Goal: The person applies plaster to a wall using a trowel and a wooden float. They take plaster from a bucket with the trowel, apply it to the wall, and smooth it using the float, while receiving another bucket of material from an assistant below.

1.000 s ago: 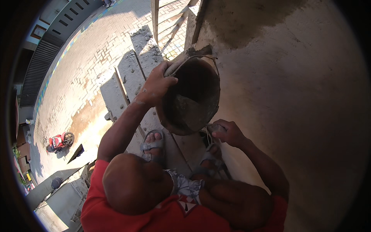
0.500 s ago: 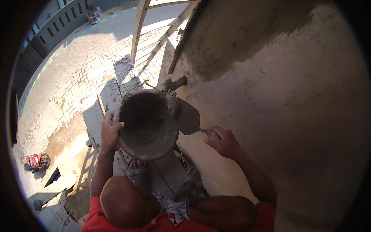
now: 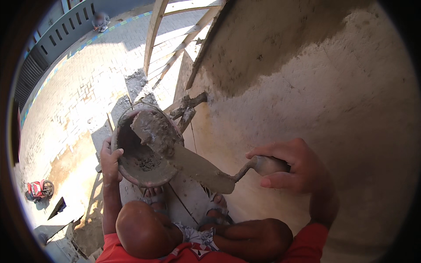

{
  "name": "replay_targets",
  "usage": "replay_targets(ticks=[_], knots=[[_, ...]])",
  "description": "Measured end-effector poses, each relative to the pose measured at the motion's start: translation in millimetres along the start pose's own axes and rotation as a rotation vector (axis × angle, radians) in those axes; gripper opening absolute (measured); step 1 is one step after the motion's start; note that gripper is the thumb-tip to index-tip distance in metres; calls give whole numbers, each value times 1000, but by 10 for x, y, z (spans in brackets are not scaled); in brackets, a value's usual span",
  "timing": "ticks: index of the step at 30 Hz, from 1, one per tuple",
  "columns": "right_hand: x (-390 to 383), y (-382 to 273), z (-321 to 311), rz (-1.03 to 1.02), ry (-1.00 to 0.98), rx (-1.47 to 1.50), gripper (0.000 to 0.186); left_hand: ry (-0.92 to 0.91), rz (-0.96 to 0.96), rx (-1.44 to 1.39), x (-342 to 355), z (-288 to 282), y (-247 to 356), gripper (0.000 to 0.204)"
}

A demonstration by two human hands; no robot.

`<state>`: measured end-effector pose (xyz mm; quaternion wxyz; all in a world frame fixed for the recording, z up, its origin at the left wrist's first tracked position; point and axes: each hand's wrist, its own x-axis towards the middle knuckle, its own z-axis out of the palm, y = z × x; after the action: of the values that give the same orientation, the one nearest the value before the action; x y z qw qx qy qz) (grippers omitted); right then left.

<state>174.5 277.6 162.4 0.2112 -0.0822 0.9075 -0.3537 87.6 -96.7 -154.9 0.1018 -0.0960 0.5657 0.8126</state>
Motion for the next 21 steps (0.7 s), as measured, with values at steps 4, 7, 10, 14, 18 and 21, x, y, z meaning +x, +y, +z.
replay_targets(ticks=[4, 7, 10, 14, 18, 21], knots=[[229, 824, -256, 514, 477, 7, 51, 33, 12, 131, -54, -52, 167, 48], [-165, 532, -724, 442, 890, -49, 51, 16, 9, 86, 17, 14, 118, 47], [-296, 463, -628, 431, 936, -118, 54, 24, 16, 121, 24, -51, 106, 46], [-511, 951, -182, 594, 693, 359, 39, 16, 9, 92, -1, 52, 127, 45], [-187, 926, 279, 684, 483, 204, 37, 28, 24, 126, -2, -34, 165, 43], [-99, 991, 305, 458, 590, 323, 34, 39, -5, 103, 11, -25, 178, 43]])
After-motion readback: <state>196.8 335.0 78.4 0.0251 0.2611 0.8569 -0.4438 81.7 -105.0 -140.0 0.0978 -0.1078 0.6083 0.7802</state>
